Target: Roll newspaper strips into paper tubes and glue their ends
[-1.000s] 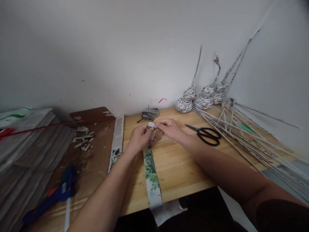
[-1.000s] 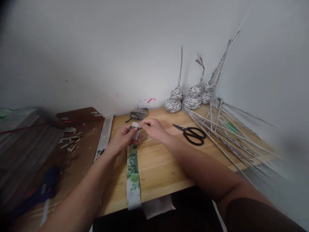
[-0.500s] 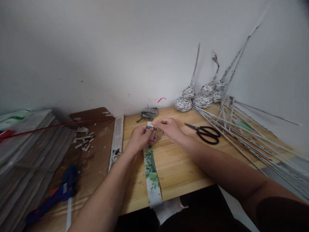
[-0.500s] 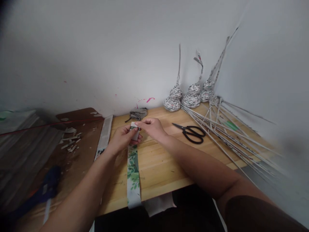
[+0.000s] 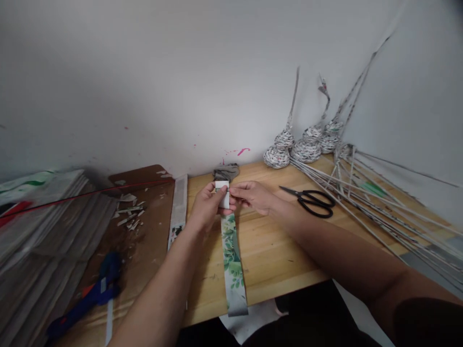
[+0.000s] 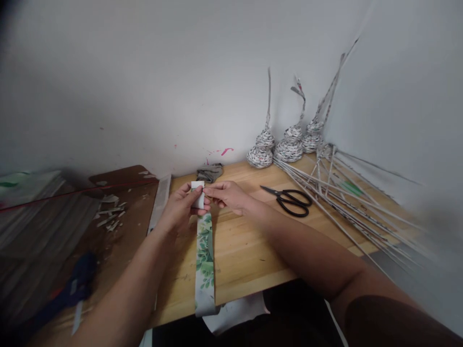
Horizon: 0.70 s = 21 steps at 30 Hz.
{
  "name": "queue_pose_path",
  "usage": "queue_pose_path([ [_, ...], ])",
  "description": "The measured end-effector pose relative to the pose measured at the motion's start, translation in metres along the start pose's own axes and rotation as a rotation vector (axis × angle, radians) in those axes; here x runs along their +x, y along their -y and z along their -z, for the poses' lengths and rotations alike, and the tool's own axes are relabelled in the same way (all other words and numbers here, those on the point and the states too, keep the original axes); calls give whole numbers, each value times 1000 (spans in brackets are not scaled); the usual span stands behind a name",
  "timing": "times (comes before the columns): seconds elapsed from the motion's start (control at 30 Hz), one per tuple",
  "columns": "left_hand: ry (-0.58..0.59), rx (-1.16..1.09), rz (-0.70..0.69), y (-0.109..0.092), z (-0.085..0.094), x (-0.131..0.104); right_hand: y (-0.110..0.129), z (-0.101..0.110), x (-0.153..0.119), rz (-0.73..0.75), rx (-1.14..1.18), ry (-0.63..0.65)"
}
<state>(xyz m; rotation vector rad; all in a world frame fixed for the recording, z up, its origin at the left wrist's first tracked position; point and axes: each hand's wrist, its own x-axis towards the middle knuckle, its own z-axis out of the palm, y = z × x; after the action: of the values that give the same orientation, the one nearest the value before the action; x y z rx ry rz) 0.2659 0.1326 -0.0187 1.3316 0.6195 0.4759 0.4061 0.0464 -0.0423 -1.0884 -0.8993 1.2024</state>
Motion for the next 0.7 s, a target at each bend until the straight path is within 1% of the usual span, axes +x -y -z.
queue_pose_path([
  [0.2,27,65,-3,7,-2,3,-4,-1,3,12,0,-67],
  [0.33,25,98,-54,11,-2,4,-7,-1,5,7,-3,-98],
  [0.4,42,110,-84,12,-1,4,-7,-2,5,-14,7,-121],
  [0.5,69,143,-108,12,0,5,-6,-4,5,-28,4,-118],
  [0.6,83,176,-112,14,1,5,-6,-3,5,-12,-18,-146],
  [0.7,123,192,-107,16,0,5,-7,-2,5,9,-3,-195],
])
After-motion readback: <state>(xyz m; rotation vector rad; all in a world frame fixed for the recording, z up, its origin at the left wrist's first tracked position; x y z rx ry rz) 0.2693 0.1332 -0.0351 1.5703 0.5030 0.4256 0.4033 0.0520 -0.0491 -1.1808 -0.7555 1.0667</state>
